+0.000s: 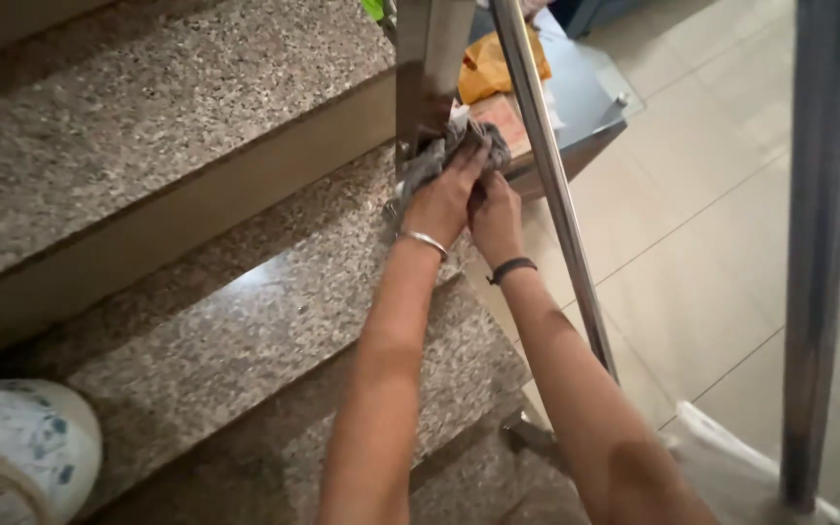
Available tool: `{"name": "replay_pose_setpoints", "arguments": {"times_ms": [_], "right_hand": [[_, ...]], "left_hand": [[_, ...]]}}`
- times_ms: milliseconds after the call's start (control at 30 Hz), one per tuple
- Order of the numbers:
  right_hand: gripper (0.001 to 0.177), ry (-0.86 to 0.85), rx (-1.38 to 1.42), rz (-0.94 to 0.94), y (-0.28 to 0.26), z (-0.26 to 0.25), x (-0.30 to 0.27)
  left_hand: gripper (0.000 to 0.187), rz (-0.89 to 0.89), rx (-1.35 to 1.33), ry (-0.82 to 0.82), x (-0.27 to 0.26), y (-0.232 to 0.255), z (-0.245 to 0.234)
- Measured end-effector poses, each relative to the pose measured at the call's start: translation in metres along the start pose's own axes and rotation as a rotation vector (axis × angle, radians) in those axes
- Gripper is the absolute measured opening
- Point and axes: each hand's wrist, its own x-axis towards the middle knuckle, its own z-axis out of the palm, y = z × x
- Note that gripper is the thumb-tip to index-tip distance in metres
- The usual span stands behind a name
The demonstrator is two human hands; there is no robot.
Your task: Cleaning a marble staircase and metal railing using a damp cloth and a bucket of water.
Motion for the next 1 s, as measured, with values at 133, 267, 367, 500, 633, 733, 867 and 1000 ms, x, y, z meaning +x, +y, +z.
{"name": "replay_pose_setpoints", "arguments": {"times_ms": [133, 267, 367, 500, 633, 733, 867, 1000], "right_hand": [[0.014, 0.053, -0.1, -0.049, 0.019, 0.0, -0.028], [0.015, 0.083, -0.217, -0.098, 0.023, -0.019, -0.068], [0.009, 0.045, -0.298, 0.023, 0.04, -0.034, -0.11], [0.011, 0.04, -0.27, 0.067, 0.067, -0.057, -0.172], [0.013, -0.012, -0.429, 0.221, 0.112, -0.082, -0.253], [0.017, -0.067, -0.526, 0.415, 0.143, -0.099, -0.313], [0.02, -0.167, -0.674, 0.679, 0.173, -0.121, -0.385], [0.019, -0.08, -0.561, 0.502, 0.212, -0.126, -0.395]], "left_hand": [[0.055, -0.103, 0.032, -0.096, -0.027, 0.006, 0.013], [0.053, -0.051, -0.04, -0.078, -0.061, 0.01, 0.042], [0.059, -0.042, -0.094, -0.084, -0.095, 0.023, 0.065], [0.06, -0.043, -0.206, -0.044, -0.148, 0.043, 0.095], [0.06, -0.135, -0.339, -0.24, -0.213, 0.064, 0.135], [0.062, -0.209, -0.418, -0.331, -0.266, 0.085, 0.172], [0.051, -0.46, -0.572, -0.606, -0.311, 0.126, 0.191], [0.046, -0.646, -0.69, -0.455, -0.319, 0.123, 0.213]]}}
